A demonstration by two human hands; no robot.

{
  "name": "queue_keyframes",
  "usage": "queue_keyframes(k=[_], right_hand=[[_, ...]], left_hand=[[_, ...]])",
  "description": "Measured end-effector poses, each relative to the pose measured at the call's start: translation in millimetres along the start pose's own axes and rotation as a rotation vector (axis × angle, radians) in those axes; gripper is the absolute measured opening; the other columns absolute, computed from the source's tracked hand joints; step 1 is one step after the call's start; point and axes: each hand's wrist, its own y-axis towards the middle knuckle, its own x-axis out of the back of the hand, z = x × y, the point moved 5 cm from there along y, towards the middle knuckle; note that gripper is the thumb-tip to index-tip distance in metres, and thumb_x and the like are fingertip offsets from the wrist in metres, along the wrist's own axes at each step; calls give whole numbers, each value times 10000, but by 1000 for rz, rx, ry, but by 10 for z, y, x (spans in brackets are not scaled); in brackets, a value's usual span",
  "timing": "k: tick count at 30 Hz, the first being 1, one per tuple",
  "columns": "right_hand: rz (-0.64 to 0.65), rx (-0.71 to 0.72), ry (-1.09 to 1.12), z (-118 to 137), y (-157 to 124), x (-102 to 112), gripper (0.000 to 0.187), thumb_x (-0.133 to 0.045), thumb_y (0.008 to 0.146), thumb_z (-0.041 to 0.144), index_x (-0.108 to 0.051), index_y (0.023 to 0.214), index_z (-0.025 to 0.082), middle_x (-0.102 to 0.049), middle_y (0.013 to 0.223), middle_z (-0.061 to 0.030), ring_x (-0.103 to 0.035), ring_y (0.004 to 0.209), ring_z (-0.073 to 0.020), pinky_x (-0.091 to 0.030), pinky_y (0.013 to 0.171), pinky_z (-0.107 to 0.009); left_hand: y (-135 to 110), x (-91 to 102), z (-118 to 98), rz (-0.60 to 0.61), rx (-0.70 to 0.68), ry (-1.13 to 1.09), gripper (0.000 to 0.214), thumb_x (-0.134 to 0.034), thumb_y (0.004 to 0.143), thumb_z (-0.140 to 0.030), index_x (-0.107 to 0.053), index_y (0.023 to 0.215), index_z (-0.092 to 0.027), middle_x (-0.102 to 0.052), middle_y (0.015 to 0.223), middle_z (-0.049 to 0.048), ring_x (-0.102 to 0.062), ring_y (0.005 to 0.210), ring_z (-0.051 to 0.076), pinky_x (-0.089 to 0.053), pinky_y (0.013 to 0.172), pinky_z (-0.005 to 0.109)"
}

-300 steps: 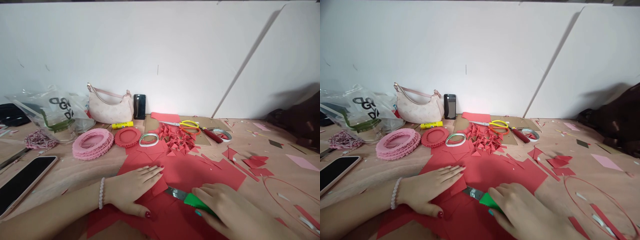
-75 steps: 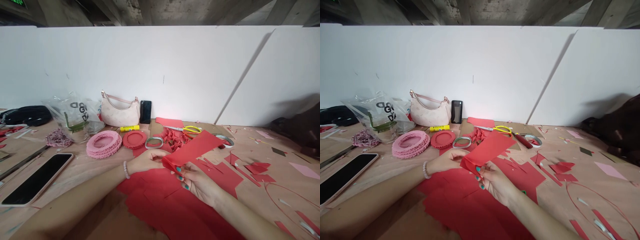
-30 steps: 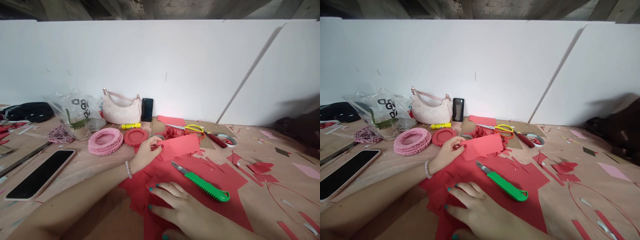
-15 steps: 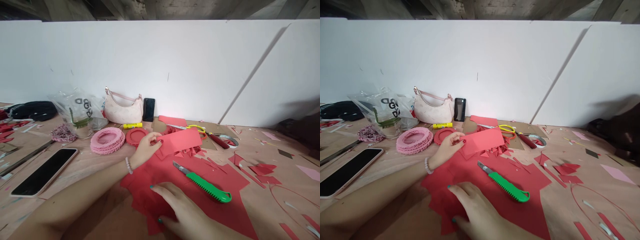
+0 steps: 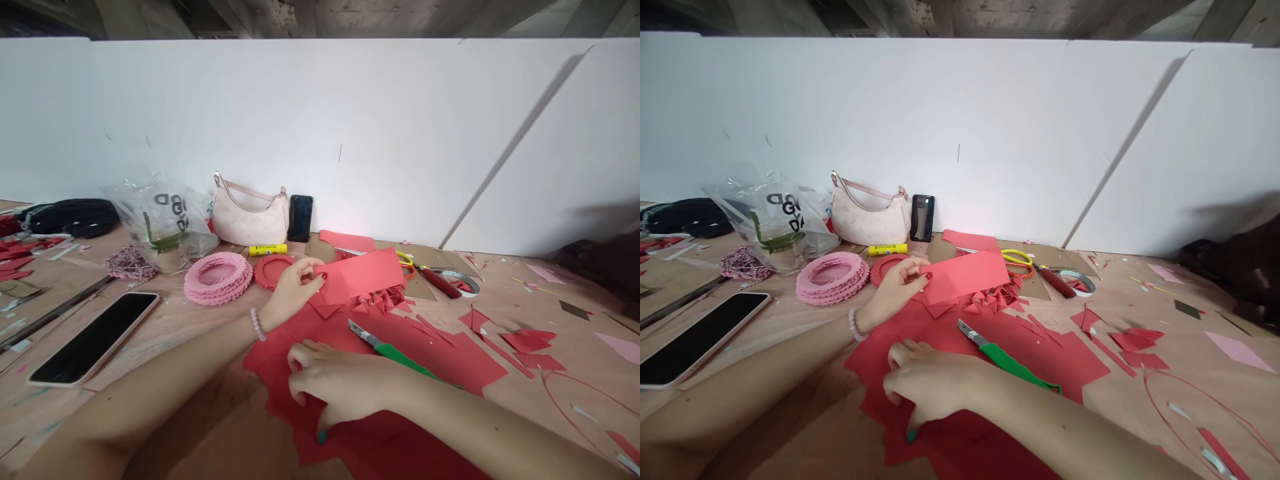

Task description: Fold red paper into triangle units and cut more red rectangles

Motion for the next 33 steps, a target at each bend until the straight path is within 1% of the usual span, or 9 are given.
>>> queue_keyframes(k=[2,6,12,16,19,23,26,29,33], right_hand=[[11,36,-47,6,50,-5,250,-660,678,333,-587,823,143,-477,941,-68,-459,839,-200,-384,612,-238],[-16,29,-39,-2,81,-10,408,-690,640,316,-521,956,121,-524,895,-66,-472,783,-187,-385,626,-248],[9,70,-35,-1,93,-7,135,-654,668,214,-547,737,171,-510,809,-8,-473,760,-153,-353,598,-208],[-10,64,26,29,63,11,114,-620,670,143,-511,673,175,-519,788,8,-472,730,-132,-325,555,-192],[-8,-4,155,36,29,25,104,-554,700,108,-533,748,198,-566,755,30,-495,708,-124,-313,528,-186],[-49,-73,320,-53,2,73,233,-518,710,130,-572,909,239,-614,885,32,-535,764,-126,-342,560,-180],[-123,-152,312,-219,12,125,352,-521,711,170,-548,1052,252,-606,1013,5,-543,842,-158,-363,603,-201],[-145,-256,259,-380,66,132,512,-535,701,200,-451,1202,260,-582,1063,-27,-537,855,-186,-363,579,-216],[-73,-271,195,-446,204,86,380,-571,668,221,-537,1046,236,-556,946,-20,-517,742,-160,-308,476,-191]], left_hand=[[-3,-4,-10,1,-1,-9,229,-522,782,-251,-517,988,-152,-578,798,21,-537,721,128,-411,642,228],[-5,-5,-28,11,-2,-11,226,-522,783,-249,-517,986,-151,-584,807,25,-542,732,132,-413,649,232],[-4,3,-52,19,-5,-20,226,-521,785,-250,-520,992,-160,-587,823,23,-546,742,133,-410,643,228],[-4,-6,-57,25,-10,-30,233,-518,786,-244,-513,1002,-157,-588,825,25,-546,738,132,-410,634,227],[-7,-8,-57,23,1,-34,229,-520,783,-239,-511,995,-152,-591,842,32,-554,755,139,-419,648,235],[-9,-7,-80,36,-12,-54,223,-516,787,-238,-510,994,-155,-594,845,33,-562,769,143,-434,661,242],[2,16,-92,23,-28,-58,222,-524,781,-236,-515,989,-158,-593,830,27,-565,774,142,-447,673,246],[20,37,-75,8,-4,-106,233,-534,773,-245,-516,990,-162,-584,799,15,-562,725,128,-467,634,237],[33,42,-57,3,23,-161,235,-543,766,-256,-520,982,-168,-571,763,0,-543,642,105,-473,565,217]])
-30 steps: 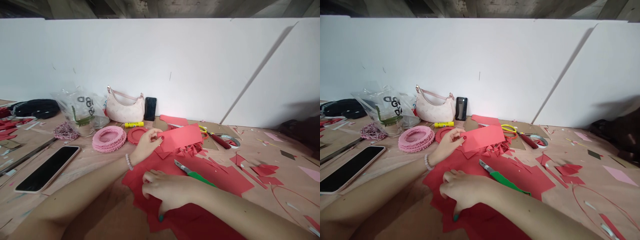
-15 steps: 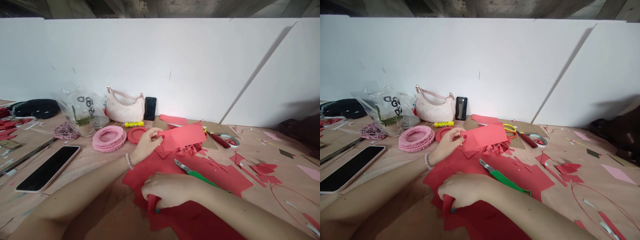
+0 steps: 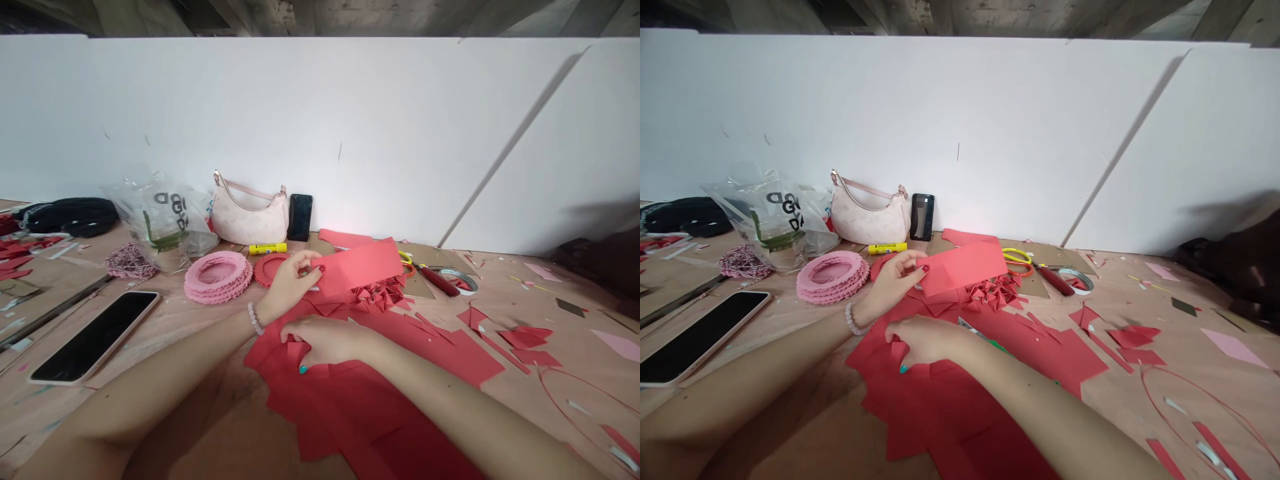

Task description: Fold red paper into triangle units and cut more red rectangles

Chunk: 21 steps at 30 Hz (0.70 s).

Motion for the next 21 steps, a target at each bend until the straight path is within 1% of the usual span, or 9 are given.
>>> queue_keyframes(k=[4,7,8,10,12,14,17,19,21], right_hand=[[-37,54,-63,59,42,22,253,-612,614,171,-557,861,191,-507,951,-31,-480,828,-174,-298,489,-176],[-21,111,-1,123,-35,58,208,-543,691,172,-545,897,196,-547,867,-1,-498,723,-138,-316,510,-186],[17,142,34,152,-69,65,228,-541,708,187,-544,936,201,-564,859,8,-508,707,-133,-332,529,-191],[162,236,92,234,-141,56,304,-585,708,213,-549,1009,197,-593,910,4,-533,758,-140,-364,591,-197],[319,324,112,319,-205,45,375,-617,697,190,-550,1066,176,-601,994,-10,-546,817,-144,-377,650,-192],[422,365,95,381,-243,43,413,-608,704,149,-536,1111,163,-605,1034,-16,-558,820,-140,-383,664,-188],[460,366,29,437,-259,32,489,-618,668,89,-518,1140,171,-606,1066,-18,-569,830,-147,-394,637,-191],[428,300,-58,431,-260,2,499,-634,638,95,-528,1117,192,-617,1034,-20,-578,789,-160,-390,551,-200],[372,233,-162,419,-271,-47,462,-629,630,116,-544,1073,217,-634,955,-16,-577,728,-171,-348,457,-205]], left_hand=[[5,2,-14,3,-17,32,223,-533,771,-236,-519,979,-156,-573,760,6,-533,632,97,-457,563,204],[14,22,-19,-11,-35,77,232,-536,770,-237,-516,988,-158,-585,772,15,-545,661,114,-448,579,214],[16,28,-21,-14,-42,86,235,-537,770,-240,-517,991,-160,-588,778,17,-549,677,119,-446,592,217],[18,30,-29,-12,-49,89,234,-538,773,-247,-519,989,-161,-591,786,19,-554,698,124,-442,612,222],[17,23,-40,-3,-53,85,229,-537,777,-257,-521,983,-158,-593,784,21,-558,703,127,-438,619,223],[15,17,-51,0,-56,78,228,-541,776,-264,-523,976,-156,-595,780,21,-559,698,127,-436,618,224],[18,18,-49,-4,-56,70,228,-548,772,-265,-527,974,-162,-598,789,20,-561,706,128,-437,624,225],[22,20,-33,0,-47,60,231,-550,770,-265,-527,977,-166,-597,791,19,-562,705,128,-441,619,225],[21,19,-17,7,-40,54,233,-549,770,-267,-526,979,-168,-595,786,17,-562,697,127,-442,606,223]])
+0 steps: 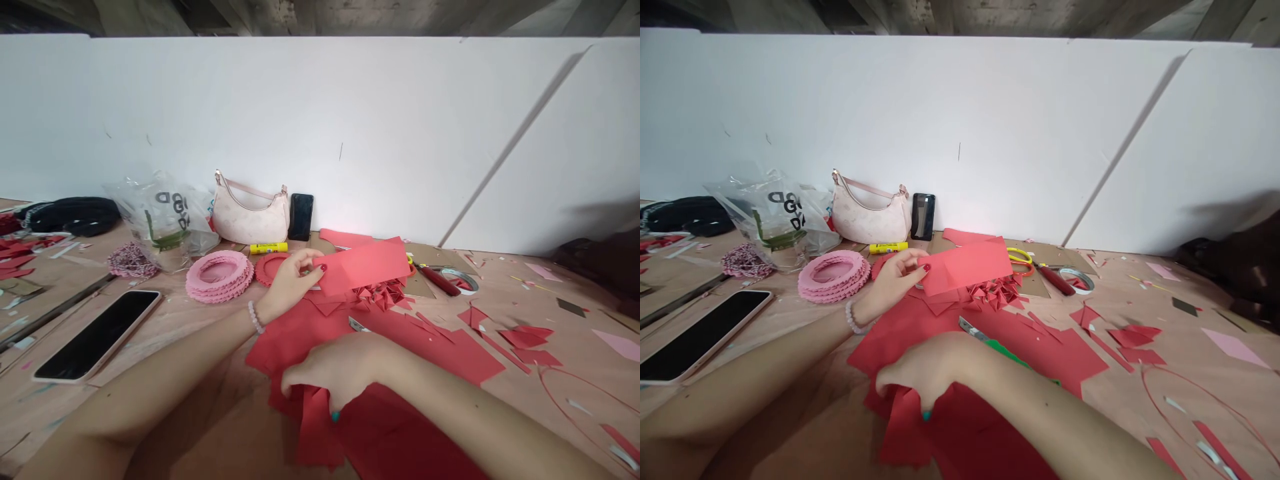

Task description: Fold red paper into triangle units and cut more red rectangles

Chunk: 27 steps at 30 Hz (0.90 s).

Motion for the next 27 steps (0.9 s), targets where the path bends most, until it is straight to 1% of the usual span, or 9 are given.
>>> queue_keyframes(k=[3,5,10,12,15,17,23,25,27], right_hand=[[-67,-37,-153,40,8,-92,382,-623,653,151,-554,1023,218,-641,844,-21,-561,688,-185,-295,418,-219],[-118,-39,-238,69,14,-132,325,-619,663,133,-567,977,195,-637,789,-25,-549,664,-179,-306,437,-230],[-197,45,-359,153,5,-146,155,-587,651,56,-601,772,153,-615,796,-49,-535,707,-169,-399,614,-261],[-252,53,-351,160,-9,-126,188,-584,656,57,-591,825,138,-616,845,-63,-537,761,-181,-404,641,-261],[-291,1,-299,106,-2,-128,260,-580,677,81,-556,932,124,-627,836,-66,-547,743,-186,-373,520,-245],[-275,-11,-275,58,30,-145,222,-566,690,81,-562,903,139,-624,792,-53,-544,693,-177,-336,474,-240],[-248,113,-293,23,117,-110,130,-542,674,47,-593,713,160,-590,762,-41,-515,724,-171,-346,545,-242],[-264,133,-261,37,109,-89,143,-533,682,36,-592,707,164,-597,770,-36,-516,749,-166,-347,557,-232],[-275,109,-197,41,92,-83,176,-515,690,19,-591,742,169,-610,779,-23,-522,748,-152,-340,539,-218]], left_hand=[[-11,-8,2,7,-6,11,214,-541,776,-268,-528,967,-172,-592,772,13,-560,682,125,-436,591,222],[-20,-16,-9,9,-12,25,201,-537,778,-263,-528,959,-175,-592,762,10,-555,667,121,-432,588,223],[-23,-23,-49,7,-14,19,209,-545,773,-270,-528,956,-171,-588,748,9,-550,659,119,-433,587,222],[-18,-16,-61,6,-5,4,217,-545,773,-280,-524,959,-170,-587,744,10,-553,654,122,-437,575,221],[-14,1,-65,5,9,-16,240,-547,772,-298,-520,974,-172,-589,759,13,-552,637,121,-444,549,219],[-16,14,-64,-4,11,-27,255,-557,766,-309,-521,980,-174,-591,772,14,-552,639,121,-448,541,215],[-16,13,-64,-8,8,-53,266,-568,760,-317,-521,981,-176,-588,759,11,-544,630,114,-461,541,210],[2,22,-39,-8,15,-53,284,-562,765,-319,-510,1004,-174,-586,761,13,-542,621,111,-467,543,215],[26,30,30,26,52,-37,317,-557,768,-315,-495,1042,-168,-587,780,19,-552,626,112,-476,553,226]])
